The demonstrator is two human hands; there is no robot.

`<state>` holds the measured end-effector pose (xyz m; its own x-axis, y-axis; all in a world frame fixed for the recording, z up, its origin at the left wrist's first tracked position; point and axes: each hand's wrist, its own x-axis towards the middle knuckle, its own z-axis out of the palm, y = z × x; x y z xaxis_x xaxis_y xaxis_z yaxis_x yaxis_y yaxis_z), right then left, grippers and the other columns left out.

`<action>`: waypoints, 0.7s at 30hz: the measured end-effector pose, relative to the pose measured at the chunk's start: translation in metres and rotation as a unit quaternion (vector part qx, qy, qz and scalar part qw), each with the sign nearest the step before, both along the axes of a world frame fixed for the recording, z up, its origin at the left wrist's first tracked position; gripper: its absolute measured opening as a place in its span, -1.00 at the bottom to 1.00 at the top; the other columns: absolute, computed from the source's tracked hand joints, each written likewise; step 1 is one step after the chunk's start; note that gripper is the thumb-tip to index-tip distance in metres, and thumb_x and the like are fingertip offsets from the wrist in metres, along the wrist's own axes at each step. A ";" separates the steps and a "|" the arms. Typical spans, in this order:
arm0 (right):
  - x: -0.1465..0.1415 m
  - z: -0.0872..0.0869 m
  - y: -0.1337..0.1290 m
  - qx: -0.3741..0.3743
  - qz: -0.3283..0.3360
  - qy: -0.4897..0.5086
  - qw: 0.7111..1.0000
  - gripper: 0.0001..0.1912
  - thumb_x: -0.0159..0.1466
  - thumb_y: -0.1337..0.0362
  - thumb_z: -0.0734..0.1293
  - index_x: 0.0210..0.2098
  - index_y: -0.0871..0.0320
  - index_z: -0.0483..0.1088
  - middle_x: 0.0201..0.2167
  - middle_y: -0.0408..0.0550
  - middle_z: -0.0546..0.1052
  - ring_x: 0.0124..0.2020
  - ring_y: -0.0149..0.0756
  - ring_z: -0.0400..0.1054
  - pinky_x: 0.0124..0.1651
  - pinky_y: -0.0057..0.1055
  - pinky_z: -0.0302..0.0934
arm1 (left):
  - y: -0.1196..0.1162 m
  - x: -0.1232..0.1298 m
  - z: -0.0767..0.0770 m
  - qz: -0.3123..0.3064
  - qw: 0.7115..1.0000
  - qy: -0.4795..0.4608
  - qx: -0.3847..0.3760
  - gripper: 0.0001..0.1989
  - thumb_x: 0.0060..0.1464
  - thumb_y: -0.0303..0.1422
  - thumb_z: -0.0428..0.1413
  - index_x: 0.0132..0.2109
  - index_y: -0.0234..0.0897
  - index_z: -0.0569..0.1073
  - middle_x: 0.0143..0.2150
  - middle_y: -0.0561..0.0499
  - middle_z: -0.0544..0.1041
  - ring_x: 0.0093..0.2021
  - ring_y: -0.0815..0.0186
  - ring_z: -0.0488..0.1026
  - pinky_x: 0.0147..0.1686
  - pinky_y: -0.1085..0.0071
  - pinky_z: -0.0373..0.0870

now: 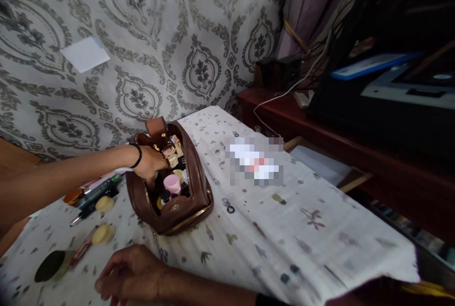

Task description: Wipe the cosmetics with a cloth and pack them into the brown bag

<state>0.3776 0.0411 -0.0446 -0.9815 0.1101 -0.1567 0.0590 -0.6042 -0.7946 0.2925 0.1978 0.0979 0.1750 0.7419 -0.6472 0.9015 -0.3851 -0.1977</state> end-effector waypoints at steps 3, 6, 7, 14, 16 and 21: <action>0.003 0.005 0.002 0.005 0.005 -0.018 1.000 -0.36 -0.31 -0.20 0.52 -0.50 0.18 0.34 -0.60 -0.26 0.38 -0.65 -0.56 0.24 -0.58 -0.55 0.08 | -0.001 0.001 -0.005 -0.011 1.000 0.016 -0.018 -0.75 -0.39 -0.25 0.37 -0.50 -0.22 0.53 -0.41 -0.11 0.61 -0.39 0.11 0.48 -0.42 0.35 0.26; 0.003 0.009 0.004 0.001 0.006 -0.033 0.999 -0.33 -0.37 -0.23 0.51 -0.52 0.17 0.33 -0.62 -0.27 0.38 -0.66 -0.56 0.23 -0.60 -0.56 0.08 | -0.002 0.003 -0.005 -0.007 0.999 0.027 -0.019 -0.74 -0.36 -0.20 0.37 -0.47 -0.22 0.56 -0.39 -0.13 0.63 -0.39 0.11 0.49 -0.39 0.35 0.27; 0.003 0.009 0.004 0.000 0.005 -0.035 0.999 -0.32 -0.38 -0.24 0.51 -0.52 0.17 0.33 -0.62 -0.27 0.38 -0.67 -0.56 0.23 -0.61 -0.56 0.07 | -0.002 0.004 -0.004 -0.007 0.999 0.030 -0.018 -0.74 -0.35 -0.19 0.38 -0.47 -0.23 0.57 -0.38 -0.14 0.63 -0.39 0.11 0.49 -0.39 0.35 0.27; 0.000 0.006 0.005 0.006 0.007 -0.024 1.000 -0.36 -0.31 -0.20 0.52 -0.50 0.19 0.33 -0.62 -0.27 0.37 -0.66 -0.55 0.24 -0.59 -0.54 0.07 | -0.010 0.014 0.003 -0.039 0.992 0.112 -0.035 -0.65 -0.09 -0.16 0.28 -0.20 -0.32 0.62 -0.15 -0.24 0.64 -0.22 0.08 0.55 -0.41 0.38 0.28; 0.000 0.006 0.005 -0.001 0.010 -0.027 1.000 -0.36 -0.32 -0.17 0.53 -0.50 0.20 0.34 -0.62 -0.27 0.38 -0.66 -0.55 0.25 -0.58 -0.54 0.08 | -0.011 0.016 0.003 -0.041 0.990 0.128 -0.054 -0.59 -0.07 -0.15 0.28 -0.12 -0.34 0.61 -0.10 -0.25 0.63 -0.18 0.08 0.55 -0.38 0.39 0.30; -0.001 0.008 0.005 0.000 0.010 -0.048 0.999 -0.31 -0.45 -0.21 0.52 -0.53 0.19 0.34 -0.68 -0.30 0.36 -0.70 -0.56 0.22 -0.62 -0.53 0.05 | -0.012 0.018 0.003 -0.056 0.987 0.121 -0.087 -0.53 -0.09 -0.17 0.29 -0.05 -0.36 0.59 -0.04 -0.26 0.61 -0.10 0.07 0.53 -0.31 0.39 0.35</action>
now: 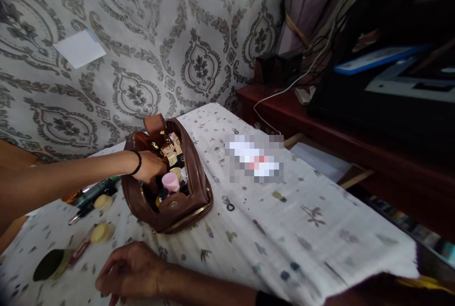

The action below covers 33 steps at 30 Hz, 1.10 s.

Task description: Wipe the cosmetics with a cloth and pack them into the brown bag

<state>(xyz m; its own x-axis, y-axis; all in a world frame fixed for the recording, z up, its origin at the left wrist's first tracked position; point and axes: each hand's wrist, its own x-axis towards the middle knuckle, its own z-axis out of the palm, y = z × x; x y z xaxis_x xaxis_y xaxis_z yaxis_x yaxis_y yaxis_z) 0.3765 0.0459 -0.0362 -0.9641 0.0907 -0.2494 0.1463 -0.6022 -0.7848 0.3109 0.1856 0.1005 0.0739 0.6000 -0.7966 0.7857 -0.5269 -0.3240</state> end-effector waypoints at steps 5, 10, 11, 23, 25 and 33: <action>0.002 0.003 0.000 0.004 -0.002 0.006 1.000 -0.30 -0.45 -0.21 0.52 -0.53 0.19 0.33 -0.68 -0.31 0.36 -0.69 -0.56 0.23 -0.61 -0.54 0.05 | 0.003 -0.003 0.001 0.014 1.000 0.005 -0.001 -0.60 -0.06 -0.23 0.28 -0.07 -0.36 0.59 -0.07 -0.25 0.62 -0.14 0.09 0.54 -0.34 0.41 0.35; 0.001 -0.003 -0.001 0.003 -0.011 0.030 0.999 -0.36 -0.33 -0.18 0.54 -0.50 0.20 0.35 -0.65 -0.29 0.37 -0.68 -0.57 0.24 -0.60 -0.56 0.07 | 0.004 -0.006 0.001 0.013 1.000 -0.014 0.003 -0.68 -0.06 -0.32 0.26 -0.12 -0.34 0.61 -0.16 -0.18 0.64 -0.22 0.15 0.54 -0.40 0.43 0.32; 0.001 -0.004 -0.001 0.002 -0.012 0.035 0.999 -0.37 -0.31 -0.16 0.54 -0.50 0.20 0.35 -0.65 -0.29 0.38 -0.68 -0.57 0.25 -0.60 -0.56 0.07 | 0.004 -0.006 0.000 0.007 1.000 -0.019 0.002 -0.69 -0.06 -0.32 0.26 -0.13 -0.35 0.61 -0.16 -0.18 0.64 -0.22 0.15 0.54 -0.40 0.43 0.32; 0.000 -0.006 -0.001 0.007 -0.009 0.031 0.999 -0.39 -0.30 -0.15 0.54 -0.51 0.20 0.34 -0.65 -0.31 0.37 -0.68 -0.59 0.25 -0.60 -0.58 0.07 | -0.001 -0.021 -0.015 -0.011 0.996 -0.083 0.009 -0.77 -0.03 -0.41 0.21 -0.16 -0.32 0.59 -0.16 -0.14 0.64 -0.22 0.21 0.52 -0.34 0.45 0.32; 0.000 -0.007 -0.001 0.011 -0.009 0.034 0.999 -0.39 -0.30 -0.16 0.53 -0.51 0.20 0.34 -0.63 -0.29 0.38 -0.67 -0.58 0.25 -0.59 -0.57 0.07 | -0.001 -0.025 -0.018 -0.001 0.994 -0.105 0.017 -0.79 -0.05 -0.39 0.23 -0.20 -0.32 0.59 -0.22 -0.10 0.65 -0.26 0.24 0.51 -0.37 0.47 0.30; 0.001 -0.006 -0.001 0.032 -0.010 0.035 0.999 -0.38 -0.27 -0.18 0.52 -0.50 0.19 0.33 -0.62 -0.26 0.37 -0.65 -0.54 0.25 -0.57 -0.54 0.10 | 0.002 -0.027 -0.018 0.014 0.993 -0.120 0.017 -0.73 -0.10 -0.39 0.26 -0.16 -0.26 0.60 -0.21 -0.04 0.65 -0.27 0.28 0.50 -0.37 0.51 0.27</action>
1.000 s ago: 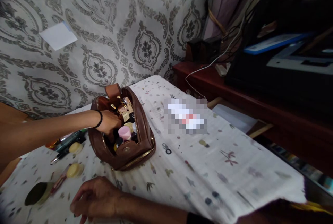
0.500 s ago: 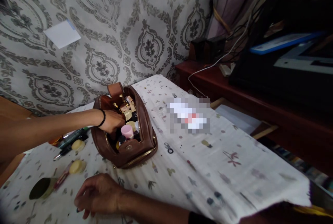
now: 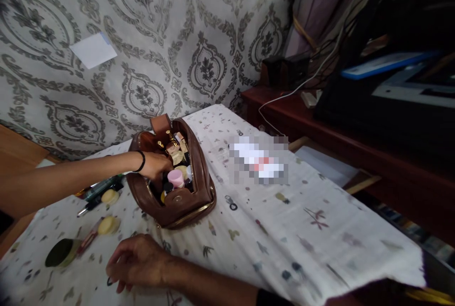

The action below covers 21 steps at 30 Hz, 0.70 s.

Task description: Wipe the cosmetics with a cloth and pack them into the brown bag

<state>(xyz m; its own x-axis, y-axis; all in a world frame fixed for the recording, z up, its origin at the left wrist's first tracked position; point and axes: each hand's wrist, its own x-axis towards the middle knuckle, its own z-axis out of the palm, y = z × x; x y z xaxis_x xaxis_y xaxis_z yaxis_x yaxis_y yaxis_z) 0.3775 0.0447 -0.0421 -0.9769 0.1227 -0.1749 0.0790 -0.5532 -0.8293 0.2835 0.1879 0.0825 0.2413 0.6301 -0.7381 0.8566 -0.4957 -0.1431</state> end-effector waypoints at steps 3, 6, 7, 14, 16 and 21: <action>0.001 0.001 0.000 0.009 0.003 -0.003 1.000 -0.38 -0.26 -0.19 0.51 -0.50 0.20 0.33 -0.61 -0.25 0.37 -0.64 -0.53 0.25 -0.56 -0.53 0.09 | -0.002 0.002 0.004 0.013 1.000 0.012 0.008 -0.65 -0.10 -0.38 0.26 -0.08 -0.24 0.58 -0.12 -0.05 0.65 -0.18 0.26 0.51 -0.30 0.51 0.30; 0.000 -0.001 -0.001 0.006 0.001 -0.006 1.000 -0.39 -0.26 -0.17 0.52 -0.50 0.20 0.33 -0.62 -0.25 0.37 -0.64 -0.54 0.25 -0.57 -0.54 0.08 | -0.004 0.005 0.009 0.042 0.999 0.010 -0.003 -0.55 -0.18 -0.40 0.30 -0.03 -0.20 0.56 -0.11 0.01 0.64 -0.18 0.27 0.52 -0.29 0.54 0.31; -0.001 -0.002 -0.001 0.006 -0.001 -0.008 1.000 -0.40 -0.26 -0.16 0.53 -0.50 0.20 0.33 -0.62 -0.26 0.37 -0.65 -0.54 0.25 -0.57 -0.54 0.08 | -0.005 0.007 0.010 0.048 0.999 0.011 -0.003 -0.53 -0.19 -0.40 0.31 -0.03 -0.20 0.56 -0.12 0.02 0.65 -0.18 0.27 0.52 -0.29 0.55 0.31; -0.003 -0.006 -0.002 0.002 0.005 -0.012 1.000 -0.45 -0.23 -0.10 0.54 -0.51 0.20 0.34 -0.62 -0.29 0.38 -0.66 -0.57 0.26 -0.57 -0.56 0.09 | -0.010 0.015 0.016 0.058 0.997 0.055 0.008 -0.59 -0.12 -0.25 0.29 -0.09 -0.34 0.57 -0.15 -0.12 0.63 -0.17 0.17 0.53 -0.31 0.46 0.35; -0.002 -0.006 -0.001 0.000 0.006 -0.009 1.000 -0.46 -0.21 -0.08 0.55 -0.51 0.20 0.34 -0.61 -0.29 0.38 -0.66 -0.58 0.26 -0.56 -0.57 0.09 | -0.012 0.015 0.015 0.067 0.995 0.065 0.020 -0.59 -0.13 -0.23 0.29 -0.11 -0.33 0.56 -0.12 -0.14 0.62 -0.16 0.16 0.53 -0.31 0.45 0.36; -0.001 -0.006 -0.002 0.009 0.004 0.000 1.000 -0.47 -0.18 -0.07 0.54 -0.50 0.21 0.34 -0.62 -0.30 0.37 -0.65 -0.59 0.25 -0.57 -0.59 0.09 | -0.013 0.008 0.009 0.071 0.995 0.057 0.047 -0.68 -0.09 -0.32 0.23 -0.13 -0.30 0.55 -0.08 -0.17 0.61 -0.12 0.12 0.53 -0.24 0.40 0.40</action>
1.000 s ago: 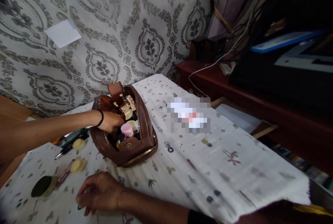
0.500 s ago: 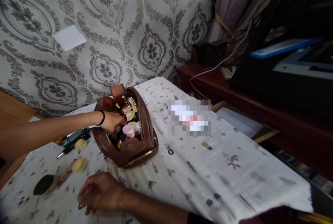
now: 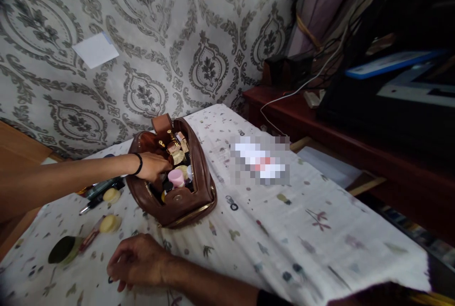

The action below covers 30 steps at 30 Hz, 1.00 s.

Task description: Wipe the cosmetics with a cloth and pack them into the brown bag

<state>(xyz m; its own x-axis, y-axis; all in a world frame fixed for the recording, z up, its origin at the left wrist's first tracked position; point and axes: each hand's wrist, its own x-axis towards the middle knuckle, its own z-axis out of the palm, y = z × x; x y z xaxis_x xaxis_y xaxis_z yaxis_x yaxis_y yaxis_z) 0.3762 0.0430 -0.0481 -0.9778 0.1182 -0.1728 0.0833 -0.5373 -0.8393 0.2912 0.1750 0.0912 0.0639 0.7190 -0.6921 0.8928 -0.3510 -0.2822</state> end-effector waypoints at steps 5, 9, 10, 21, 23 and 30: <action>-0.002 -0.002 -0.001 0.003 -0.001 -0.004 1.000 -0.46 -0.20 -0.09 0.54 -0.50 0.21 0.34 -0.63 -0.28 0.37 -0.67 -0.56 0.25 -0.59 -0.57 0.09 | 0.002 -0.004 -0.009 -0.011 1.000 -0.020 -0.005 -0.73 -0.08 -0.44 0.21 -0.15 -0.32 0.57 -0.10 -0.16 0.62 -0.10 0.15 0.54 -0.23 0.44 0.39; -0.004 -0.005 -0.002 0.002 0.006 0.001 1.000 -0.47 -0.18 -0.05 0.55 -0.47 0.22 0.35 -0.61 -0.27 0.37 -0.64 -0.54 0.27 -0.56 -0.56 0.10 | 0.003 -0.003 -0.013 -0.022 0.999 -0.043 -0.021 -0.72 -0.06 -0.47 0.20 -0.12 -0.32 0.57 -0.11 -0.11 0.63 -0.12 0.22 0.53 -0.23 0.51 0.35; -0.004 -0.006 -0.002 0.000 0.009 0.001 1.000 -0.47 -0.18 -0.04 0.56 -0.46 0.22 0.35 -0.61 -0.26 0.37 -0.63 -0.54 0.27 -0.56 -0.56 0.10 | 0.003 -0.002 -0.013 -0.023 0.998 -0.045 -0.025 -0.72 -0.05 -0.48 0.19 -0.12 -0.33 0.57 -0.11 -0.11 0.63 -0.14 0.23 0.53 -0.25 0.51 0.35; 0.000 -0.005 0.000 0.010 0.007 0.009 1.000 -0.52 -0.13 -0.01 0.55 -0.47 0.21 0.36 -0.60 -0.27 0.37 -0.62 -0.56 0.27 -0.53 -0.57 0.11 | 0.000 -0.001 0.000 0.023 0.996 -0.077 -0.026 -0.65 -0.19 -0.39 0.32 -0.15 -0.28 0.57 -0.23 0.01 0.63 -0.27 0.29 0.50 -0.36 0.53 0.29; 0.000 -0.005 -0.001 0.013 0.005 0.010 1.000 -0.53 -0.12 0.00 0.54 -0.47 0.21 0.37 -0.60 -0.27 0.37 -0.61 -0.55 0.27 -0.54 -0.58 0.11 | 0.001 -0.002 -0.002 0.017 0.997 -0.068 -0.028 -0.63 -0.18 -0.39 0.31 -0.13 -0.30 0.57 -0.20 -0.03 0.63 -0.24 0.25 0.51 -0.35 0.51 0.30; 0.000 -0.002 0.000 0.015 0.009 -0.004 1.000 -0.51 -0.16 -0.02 0.55 -0.47 0.21 0.36 -0.61 -0.26 0.37 -0.62 -0.54 0.27 -0.55 -0.57 0.11 | 0.002 -0.004 -0.008 -0.019 0.997 -0.063 -0.039 -0.62 -0.07 -0.47 0.21 -0.02 -0.28 0.54 -0.05 -0.09 0.62 -0.10 0.25 0.51 -0.21 0.52 0.32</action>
